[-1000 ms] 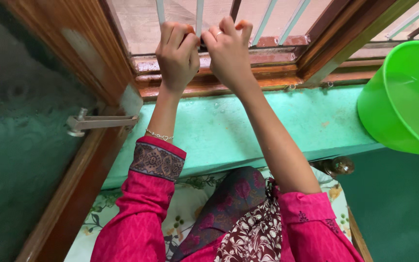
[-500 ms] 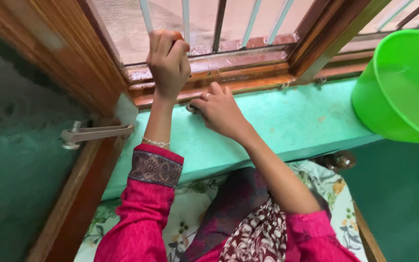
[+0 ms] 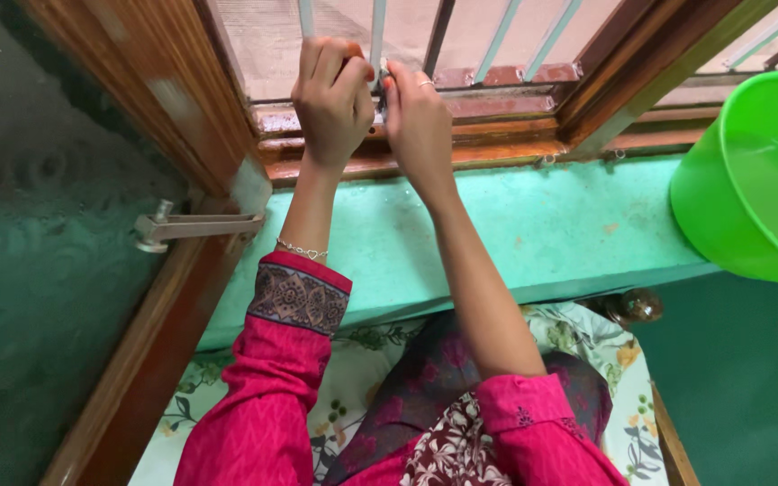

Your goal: The person scrubs the wooden window frame with a dark cloth, repeatedly dipping it into a green basin of water to rinse and re-wet it. They focus on the lower horizontal section of the frame, scrubbing back and forth along the wood and metal bars.

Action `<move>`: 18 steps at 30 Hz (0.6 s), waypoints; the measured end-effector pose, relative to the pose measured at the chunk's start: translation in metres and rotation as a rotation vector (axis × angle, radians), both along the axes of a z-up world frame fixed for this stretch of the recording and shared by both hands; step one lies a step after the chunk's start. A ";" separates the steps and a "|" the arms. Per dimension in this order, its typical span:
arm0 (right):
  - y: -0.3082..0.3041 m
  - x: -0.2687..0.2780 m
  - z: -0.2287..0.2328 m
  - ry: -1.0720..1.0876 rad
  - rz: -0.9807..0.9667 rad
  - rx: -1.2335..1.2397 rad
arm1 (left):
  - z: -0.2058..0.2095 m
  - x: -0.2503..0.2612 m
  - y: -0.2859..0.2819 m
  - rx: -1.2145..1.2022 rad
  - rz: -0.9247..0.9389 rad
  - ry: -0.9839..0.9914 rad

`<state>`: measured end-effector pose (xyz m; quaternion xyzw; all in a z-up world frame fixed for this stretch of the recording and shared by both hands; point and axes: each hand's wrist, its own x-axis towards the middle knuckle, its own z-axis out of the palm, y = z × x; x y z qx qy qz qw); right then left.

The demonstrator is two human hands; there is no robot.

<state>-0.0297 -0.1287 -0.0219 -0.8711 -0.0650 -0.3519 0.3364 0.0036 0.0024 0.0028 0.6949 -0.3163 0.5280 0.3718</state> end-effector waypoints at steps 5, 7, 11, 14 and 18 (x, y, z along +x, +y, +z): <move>-0.015 -0.055 -0.011 0.020 0.430 -0.130 | 0.004 -0.001 -0.001 -0.004 -0.016 -0.012; -0.011 -0.085 -0.009 0.103 0.232 -0.086 | 0.003 0.000 -0.004 -0.001 -0.023 -0.006; -0.019 -0.052 0.033 -0.036 0.009 -0.192 | 0.002 -0.004 0.001 0.006 0.004 -0.003; -0.017 -0.017 0.043 -0.090 -0.139 -0.516 | 0.003 -0.005 -0.002 0.006 -0.004 -0.014; -0.015 -0.009 0.024 -0.011 -0.268 -0.678 | 0.001 -0.002 -0.002 -0.001 -0.013 -0.012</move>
